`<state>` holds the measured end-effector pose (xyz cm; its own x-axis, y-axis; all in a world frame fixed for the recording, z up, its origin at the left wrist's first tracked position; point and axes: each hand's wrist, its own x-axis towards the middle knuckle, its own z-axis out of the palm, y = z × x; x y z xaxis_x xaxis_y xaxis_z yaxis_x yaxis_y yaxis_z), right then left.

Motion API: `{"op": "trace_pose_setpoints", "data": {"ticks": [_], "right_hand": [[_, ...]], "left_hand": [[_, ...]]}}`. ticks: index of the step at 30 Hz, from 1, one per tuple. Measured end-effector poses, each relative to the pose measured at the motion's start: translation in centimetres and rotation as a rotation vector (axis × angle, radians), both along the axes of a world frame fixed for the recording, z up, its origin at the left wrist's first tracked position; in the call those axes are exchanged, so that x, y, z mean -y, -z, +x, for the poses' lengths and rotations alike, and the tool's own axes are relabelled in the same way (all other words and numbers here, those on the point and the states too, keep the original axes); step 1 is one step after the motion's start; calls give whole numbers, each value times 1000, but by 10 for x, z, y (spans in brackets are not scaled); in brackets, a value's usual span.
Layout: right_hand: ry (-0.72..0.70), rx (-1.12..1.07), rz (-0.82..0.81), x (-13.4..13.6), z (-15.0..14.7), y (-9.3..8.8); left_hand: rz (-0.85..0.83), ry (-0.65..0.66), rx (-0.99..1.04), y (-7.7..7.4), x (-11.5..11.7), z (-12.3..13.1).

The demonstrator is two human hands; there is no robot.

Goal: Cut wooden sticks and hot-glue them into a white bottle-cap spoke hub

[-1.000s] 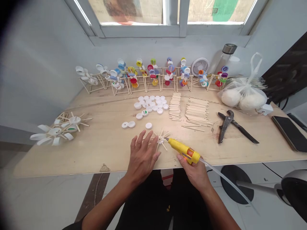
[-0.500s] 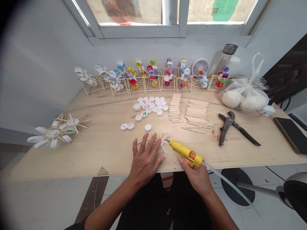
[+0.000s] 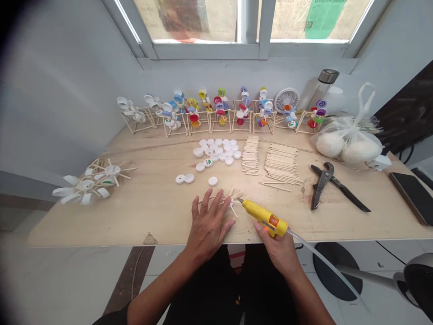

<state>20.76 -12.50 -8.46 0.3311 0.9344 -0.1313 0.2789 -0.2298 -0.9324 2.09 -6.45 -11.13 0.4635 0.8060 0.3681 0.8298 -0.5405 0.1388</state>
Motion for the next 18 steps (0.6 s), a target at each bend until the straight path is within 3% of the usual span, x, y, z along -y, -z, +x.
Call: {"op": "trace_pose_setpoints", "data": {"ticks": [6, 11, 14, 18], "right_hand": [[33, -33, -8, 2, 1, 0], [52, -63, 13, 2, 0, -3], [61, -51, 17, 2, -2, -6], [24, -28, 14, 4, -5, -11]], "left_hand": [[14, -11, 133, -8, 2, -7], [58, -145, 299, -9, -6, -34], [26, -213, 229, -4, -16, -47], [-22, -184, 94, 1, -34, -53]]}}
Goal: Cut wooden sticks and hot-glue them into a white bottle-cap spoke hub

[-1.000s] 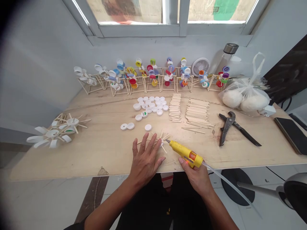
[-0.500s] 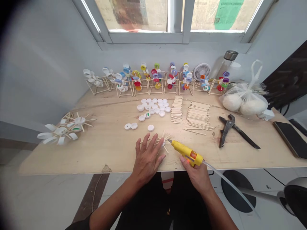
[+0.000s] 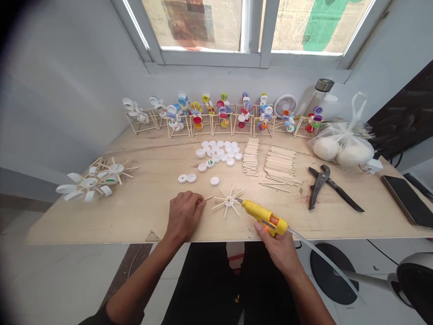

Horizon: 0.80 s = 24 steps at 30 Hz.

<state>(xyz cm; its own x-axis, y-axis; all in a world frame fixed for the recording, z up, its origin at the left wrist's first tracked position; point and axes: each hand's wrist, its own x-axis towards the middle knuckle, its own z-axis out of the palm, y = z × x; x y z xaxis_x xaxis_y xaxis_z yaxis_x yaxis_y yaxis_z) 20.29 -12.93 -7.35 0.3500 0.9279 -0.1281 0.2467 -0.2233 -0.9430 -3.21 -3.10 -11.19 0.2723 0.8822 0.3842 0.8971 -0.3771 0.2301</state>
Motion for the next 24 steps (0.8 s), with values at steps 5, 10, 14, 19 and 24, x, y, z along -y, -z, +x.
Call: {"op": "trace_pose_setpoints", "data": {"ticks": [5, 10, 14, 19, 24], "right_hand": [[-42, 25, -30, 5, 2, -7], [-83, 84, -78, 4, 4, -17], [-226, 224, -79, -3, 9, -15], [-364, 464, -62, -12, 16, -14], [-400, 617, -47, -17, 16, -21]], "left_hand": [[67, -36, -76, -8, -25, -4], [-13, 28, 117, -17, -7, 4], [-110, 135, 295, -13, 26, 18], [-126, 114, 320, -7, 32, 26], [-128, 113, 333, -7, 24, 29]]}}
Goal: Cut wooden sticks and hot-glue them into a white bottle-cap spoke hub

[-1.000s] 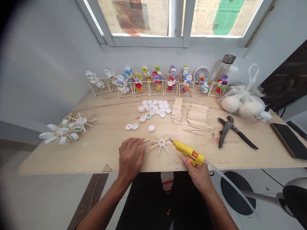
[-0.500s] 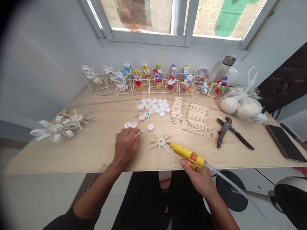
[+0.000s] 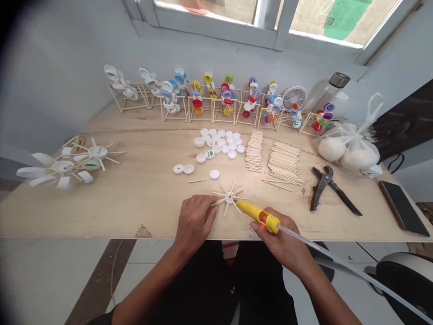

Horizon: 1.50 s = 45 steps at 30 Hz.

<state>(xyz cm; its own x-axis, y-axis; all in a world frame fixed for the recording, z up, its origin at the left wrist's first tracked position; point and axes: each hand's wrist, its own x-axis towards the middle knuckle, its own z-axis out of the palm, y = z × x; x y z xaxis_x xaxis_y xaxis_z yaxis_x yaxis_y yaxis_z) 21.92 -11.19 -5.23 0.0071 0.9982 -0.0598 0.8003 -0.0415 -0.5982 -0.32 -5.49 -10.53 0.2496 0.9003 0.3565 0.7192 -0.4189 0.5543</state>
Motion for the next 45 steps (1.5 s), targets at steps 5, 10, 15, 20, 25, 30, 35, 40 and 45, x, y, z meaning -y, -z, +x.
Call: {"op": "trace_pose_setpoints", "data": {"ticks": [5, 10, 15, 20, 25, 30, 35, 40, 45], "right_hand": [[-58, 42, -53, -9, -5, -9], [-105, 59, -127, -18, -10, -17], [-110, 71, -164, -22, -12, -17], [-108, 108, -185, -25, -15, -17], [-128, 135, -180, -28, -16, -18], [-145, 153, -166, -30, -15, -18], [-160, 177, -166, -34, -17, -19], [-171, 170, -171, -37, -19, -19], [-170, 178, -166, -41, -19, -20]], "left_hand": [[8, 5, 20, 0, -4, 2], [18, -1, 47, 2, -5, 2], [25, 8, 73, 3, -3, 0], [37, 7, 90, 3, -3, 0], [43, 6, 103, 4, -4, 0], [33, 6, 107, 4, -5, 0], [36, 2, 88, 4, -6, 0], [40, -4, 87, 4, -6, 0], [53, -5, 100, 5, -7, 1]]}}
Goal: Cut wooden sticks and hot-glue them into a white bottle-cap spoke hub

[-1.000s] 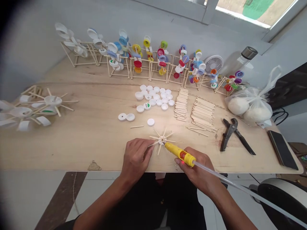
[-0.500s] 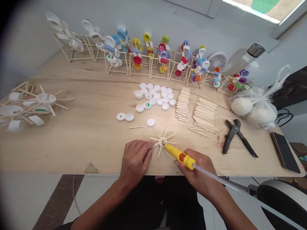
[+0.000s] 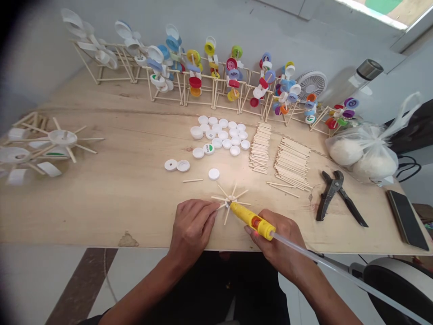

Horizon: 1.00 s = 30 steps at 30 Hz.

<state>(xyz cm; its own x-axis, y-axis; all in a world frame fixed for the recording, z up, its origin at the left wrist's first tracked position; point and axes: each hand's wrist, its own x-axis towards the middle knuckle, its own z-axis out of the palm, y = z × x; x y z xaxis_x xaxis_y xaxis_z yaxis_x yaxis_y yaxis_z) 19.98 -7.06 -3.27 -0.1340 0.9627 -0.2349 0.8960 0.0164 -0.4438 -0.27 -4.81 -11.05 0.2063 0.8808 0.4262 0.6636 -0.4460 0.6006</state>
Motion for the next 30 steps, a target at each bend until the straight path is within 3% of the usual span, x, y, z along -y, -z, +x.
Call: {"op": "trace_pose_setpoints", "data": {"ticks": [30], "right_hand": [[48, 50, 70, 6, 11, 1]], "left_hand": [[-17, -12, -57, -1, 0, 1]]}}
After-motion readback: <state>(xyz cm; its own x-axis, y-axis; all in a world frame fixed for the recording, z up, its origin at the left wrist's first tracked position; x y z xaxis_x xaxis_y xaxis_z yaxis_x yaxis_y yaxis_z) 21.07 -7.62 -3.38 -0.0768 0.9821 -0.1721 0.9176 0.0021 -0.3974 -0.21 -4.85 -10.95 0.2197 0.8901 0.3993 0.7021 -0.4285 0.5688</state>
